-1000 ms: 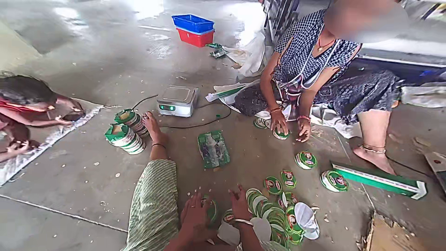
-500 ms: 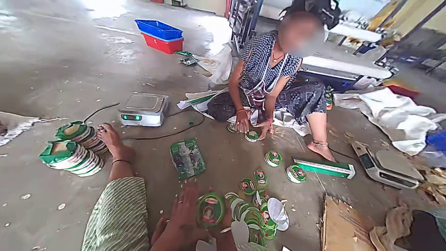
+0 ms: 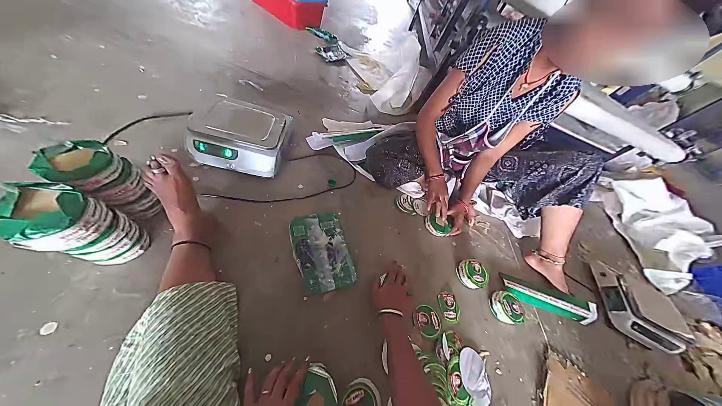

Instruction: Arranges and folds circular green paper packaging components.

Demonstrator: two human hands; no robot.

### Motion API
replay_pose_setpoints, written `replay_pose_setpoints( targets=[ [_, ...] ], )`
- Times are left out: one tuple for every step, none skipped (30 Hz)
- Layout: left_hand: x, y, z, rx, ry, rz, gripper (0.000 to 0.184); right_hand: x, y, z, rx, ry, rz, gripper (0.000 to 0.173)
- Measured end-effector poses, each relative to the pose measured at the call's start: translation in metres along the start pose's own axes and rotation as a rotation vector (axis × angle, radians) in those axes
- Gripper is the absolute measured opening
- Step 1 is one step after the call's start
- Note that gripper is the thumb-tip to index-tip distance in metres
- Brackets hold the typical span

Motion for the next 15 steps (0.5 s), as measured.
replay_pose_setpoints(
  targets=[
    [0.001,0.001,-0.001,-0.004,-0.028,0.008,0.108,-0.002,0.001,-0.004,0.003,-0.015,0.0,0.077],
    [0.003,0.001,-0.003,-0.009,-0.047,0.014,0.107,-0.005,-0.002,-0.008,0.016,0.001,-0.031,0.083],
    [0.005,0.001,-0.004,-0.023,-0.052,0.02,0.105,-0.011,-0.01,-0.01,0.029,0.045,-0.112,0.088],
    [0.006,0.001,-0.005,-0.048,-0.044,0.026,0.103,-0.018,-0.022,-0.01,0.046,0.112,-0.243,0.09],
    [0.005,0.001,-0.004,-0.074,-0.029,0.034,0.101,-0.026,-0.035,-0.007,0.057,0.173,-0.403,0.093],
    [0.003,0.001,-0.002,-0.092,-0.02,0.039,0.1,-0.034,-0.049,-0.001,0.041,0.153,-0.533,0.097],
    [0.002,-0.001,-0.002,-0.102,-0.023,0.039,0.099,-0.039,-0.064,0.003,0.003,0.078,-0.611,0.102],
    [0.001,-0.002,-0.002,-0.112,-0.027,0.035,0.098,-0.039,-0.079,0.005,-0.066,-0.055,-0.616,0.107],
    [0.001,-0.003,-0.004,-0.121,-0.032,0.029,0.097,-0.036,-0.091,0.006,-0.133,-0.168,-0.596,0.112],
    [0.002,-0.004,-0.006,-0.133,-0.032,0.026,0.095,-0.03,-0.099,0.005,-0.182,-0.224,-0.578,0.116],
    [0.002,-0.004,-0.007,-0.14,-0.026,0.028,0.094,-0.025,-0.106,0.004,-0.222,-0.258,-0.569,0.12],
    [0.002,-0.004,-0.007,-0.149,-0.028,0.029,0.092,-0.019,-0.111,0.0,-0.261,-0.282,-0.568,0.124],
    [0.003,-0.004,-0.008,-0.156,-0.033,0.028,0.092,-0.014,-0.117,-0.005,-0.294,-0.299,-0.567,0.128],
    [0.003,-0.003,-0.009,-0.158,-0.04,0.024,0.091,-0.009,-0.123,-0.012,-0.323,-0.318,-0.56,0.132],
    [0.003,-0.003,-0.009,-0.158,-0.055,0.016,0.091,-0.005,-0.129,-0.017,-0.357,-0.343,-0.551,0.135]
  ],
)
Point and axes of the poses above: each hand's wrist, its own x-axis towards the middle knuckle, its own z-axis out of the palm, y = z × x, the point moved 3 cm from there along x, towards the middle knuckle, and after that the axes turned 1 degree about -x, right-handed, at the moved point
